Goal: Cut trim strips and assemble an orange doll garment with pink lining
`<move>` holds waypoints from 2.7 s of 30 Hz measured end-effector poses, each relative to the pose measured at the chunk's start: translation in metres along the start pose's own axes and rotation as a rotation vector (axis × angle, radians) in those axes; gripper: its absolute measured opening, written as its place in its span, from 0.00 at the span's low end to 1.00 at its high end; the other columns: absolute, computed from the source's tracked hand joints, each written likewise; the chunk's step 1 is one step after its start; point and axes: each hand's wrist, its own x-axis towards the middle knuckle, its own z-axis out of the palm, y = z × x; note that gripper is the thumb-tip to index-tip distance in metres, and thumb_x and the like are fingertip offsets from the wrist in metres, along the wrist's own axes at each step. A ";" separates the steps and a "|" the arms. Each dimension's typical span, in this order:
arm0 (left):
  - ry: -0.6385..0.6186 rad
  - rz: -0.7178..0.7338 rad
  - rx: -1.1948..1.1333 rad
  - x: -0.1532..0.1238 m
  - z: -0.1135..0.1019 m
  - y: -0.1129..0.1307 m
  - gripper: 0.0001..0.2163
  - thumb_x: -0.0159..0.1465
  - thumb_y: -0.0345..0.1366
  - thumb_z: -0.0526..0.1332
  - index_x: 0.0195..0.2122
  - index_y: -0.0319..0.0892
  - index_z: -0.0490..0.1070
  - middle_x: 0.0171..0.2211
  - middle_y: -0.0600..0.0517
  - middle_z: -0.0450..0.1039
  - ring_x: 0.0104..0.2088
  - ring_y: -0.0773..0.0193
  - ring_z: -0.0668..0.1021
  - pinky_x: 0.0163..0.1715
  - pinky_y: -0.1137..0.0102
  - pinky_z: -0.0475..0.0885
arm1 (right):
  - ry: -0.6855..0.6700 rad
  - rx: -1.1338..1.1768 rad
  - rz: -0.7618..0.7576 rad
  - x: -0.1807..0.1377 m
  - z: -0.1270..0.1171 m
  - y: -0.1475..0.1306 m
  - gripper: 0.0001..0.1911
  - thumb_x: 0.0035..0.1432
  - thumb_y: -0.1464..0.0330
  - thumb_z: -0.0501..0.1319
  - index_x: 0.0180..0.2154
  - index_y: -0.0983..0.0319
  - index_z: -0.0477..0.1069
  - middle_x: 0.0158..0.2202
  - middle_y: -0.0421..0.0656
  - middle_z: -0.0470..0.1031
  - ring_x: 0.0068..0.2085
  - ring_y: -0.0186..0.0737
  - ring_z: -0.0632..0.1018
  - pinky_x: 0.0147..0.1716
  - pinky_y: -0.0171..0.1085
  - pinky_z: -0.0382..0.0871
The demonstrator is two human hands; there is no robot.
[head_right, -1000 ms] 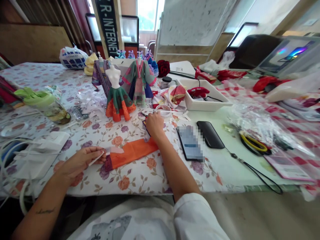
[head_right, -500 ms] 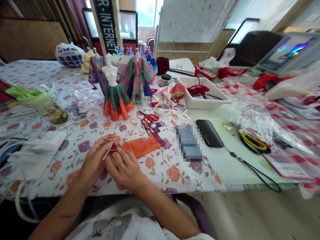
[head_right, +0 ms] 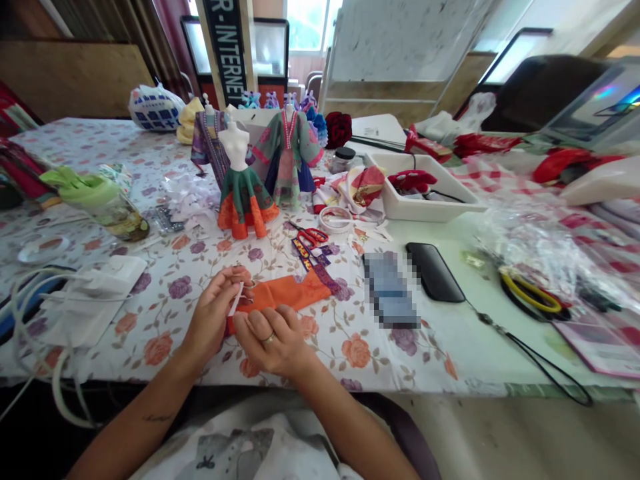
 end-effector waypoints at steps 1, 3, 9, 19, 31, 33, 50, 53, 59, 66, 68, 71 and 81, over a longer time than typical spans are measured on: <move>-0.001 0.002 0.004 0.000 0.000 0.000 0.11 0.61 0.34 0.57 0.45 0.43 0.68 0.40 0.52 0.72 0.37 0.67 0.76 0.37 0.71 0.71 | 0.007 -0.001 -0.009 0.000 0.001 0.000 0.07 0.57 0.76 0.62 0.38 0.62 0.74 0.29 0.42 0.73 0.33 0.37 0.70 0.34 0.40 0.64; 0.000 0.006 0.012 -0.001 0.001 0.001 0.11 0.61 0.34 0.57 0.46 0.43 0.67 0.41 0.52 0.72 0.38 0.66 0.76 0.38 0.71 0.71 | 0.007 0.000 -0.029 0.000 0.001 0.000 0.08 0.56 0.76 0.62 0.38 0.63 0.75 0.30 0.42 0.73 0.34 0.37 0.70 0.34 0.40 0.64; 0.002 -0.001 0.047 -0.003 0.002 0.001 0.12 0.60 0.33 0.57 0.45 0.43 0.67 0.39 0.52 0.72 0.35 0.67 0.76 0.39 0.70 0.70 | -0.035 -0.022 -0.083 -0.002 0.001 0.001 0.06 0.56 0.75 0.62 0.35 0.60 0.76 0.32 0.41 0.74 0.35 0.34 0.70 0.33 0.37 0.62; 0.096 -0.046 -0.085 0.020 -0.047 0.027 0.16 0.56 0.42 0.62 0.44 0.41 0.69 0.35 0.51 0.73 0.32 0.66 0.75 0.33 0.71 0.70 | 0.065 0.261 0.378 -0.001 -0.009 0.004 0.12 0.55 0.78 0.62 0.40 0.59 0.73 0.30 0.42 0.72 0.34 0.39 0.72 0.33 0.39 0.66; -0.274 0.450 1.105 0.005 -0.096 0.010 0.12 0.63 0.36 0.56 0.42 0.46 0.78 0.39 0.46 0.73 0.42 0.56 0.72 0.45 0.61 0.66 | -0.474 0.542 0.536 -0.015 0.008 -0.006 0.36 0.61 0.71 0.56 0.66 0.61 0.41 0.51 0.50 0.74 0.53 0.50 0.71 0.50 0.51 0.68; -0.317 0.514 1.217 -0.003 -0.095 0.005 0.14 0.64 0.37 0.55 0.47 0.45 0.76 0.42 0.44 0.71 0.45 0.54 0.69 0.48 0.59 0.65 | -0.541 0.532 0.470 -0.016 0.009 -0.010 0.39 0.61 0.71 0.57 0.67 0.64 0.38 0.50 0.53 0.73 0.54 0.52 0.69 0.50 0.53 0.66; -0.334 0.285 1.057 0.026 -0.074 -0.001 0.07 0.55 0.38 0.64 0.35 0.45 0.75 0.35 0.49 0.73 0.39 0.55 0.73 0.42 0.62 0.66 | -0.581 0.628 0.683 -0.040 -0.004 -0.001 0.38 0.58 0.70 0.60 0.66 0.58 0.45 0.53 0.52 0.70 0.55 0.50 0.70 0.52 0.53 0.67; -0.317 0.262 1.040 0.027 -0.072 0.005 0.07 0.54 0.37 0.65 0.34 0.45 0.75 0.33 0.49 0.73 0.37 0.56 0.73 0.40 0.63 0.66 | -0.448 0.784 0.890 -0.039 -0.016 -0.001 0.30 0.58 0.68 0.62 0.61 0.56 0.57 0.46 0.47 0.72 0.48 0.46 0.73 0.49 0.49 0.68; -0.166 0.086 0.584 0.011 -0.068 0.019 0.11 0.58 0.44 0.62 0.35 0.44 0.77 0.33 0.49 0.75 0.33 0.61 0.74 0.36 0.68 0.68 | -0.137 1.562 1.499 -0.025 -0.023 -0.011 0.19 0.56 0.60 0.61 0.48 0.60 0.69 0.27 0.39 0.64 0.23 0.31 0.65 0.19 0.31 0.63; -0.228 -0.135 0.424 -0.008 -0.067 0.008 0.11 0.56 0.45 0.65 0.30 0.41 0.76 0.25 0.53 0.71 0.25 0.67 0.69 0.26 0.73 0.65 | -0.129 1.710 1.688 -0.019 -0.009 -0.019 0.18 0.52 0.61 0.64 0.44 0.60 0.72 0.26 0.39 0.65 0.22 0.30 0.64 0.16 0.28 0.55; -0.191 -0.119 0.435 -0.010 -0.068 0.007 0.11 0.55 0.44 0.65 0.28 0.41 0.75 0.25 0.53 0.70 0.24 0.67 0.69 0.25 0.73 0.64 | -0.148 1.614 1.687 -0.020 -0.006 -0.021 0.17 0.53 0.61 0.64 0.44 0.60 0.74 0.25 0.39 0.67 0.21 0.30 0.64 0.17 0.29 0.57; -0.125 -0.037 0.598 -0.015 -0.069 0.009 0.09 0.56 0.43 0.64 0.26 0.42 0.74 0.25 0.53 0.71 0.26 0.65 0.70 0.27 0.71 0.64 | -0.212 1.305 1.541 -0.020 -0.004 -0.025 0.13 0.56 0.61 0.63 0.41 0.60 0.77 0.24 0.38 0.70 0.22 0.31 0.67 0.20 0.31 0.60; -0.053 0.142 0.973 -0.023 -0.064 0.008 0.08 0.63 0.39 0.57 0.29 0.45 0.70 0.31 0.52 0.72 0.33 0.60 0.73 0.36 0.67 0.65 | -0.254 0.535 0.942 -0.010 0.017 -0.018 0.06 0.57 0.70 0.62 0.29 0.60 0.77 0.24 0.41 0.74 0.29 0.39 0.70 0.30 0.39 0.64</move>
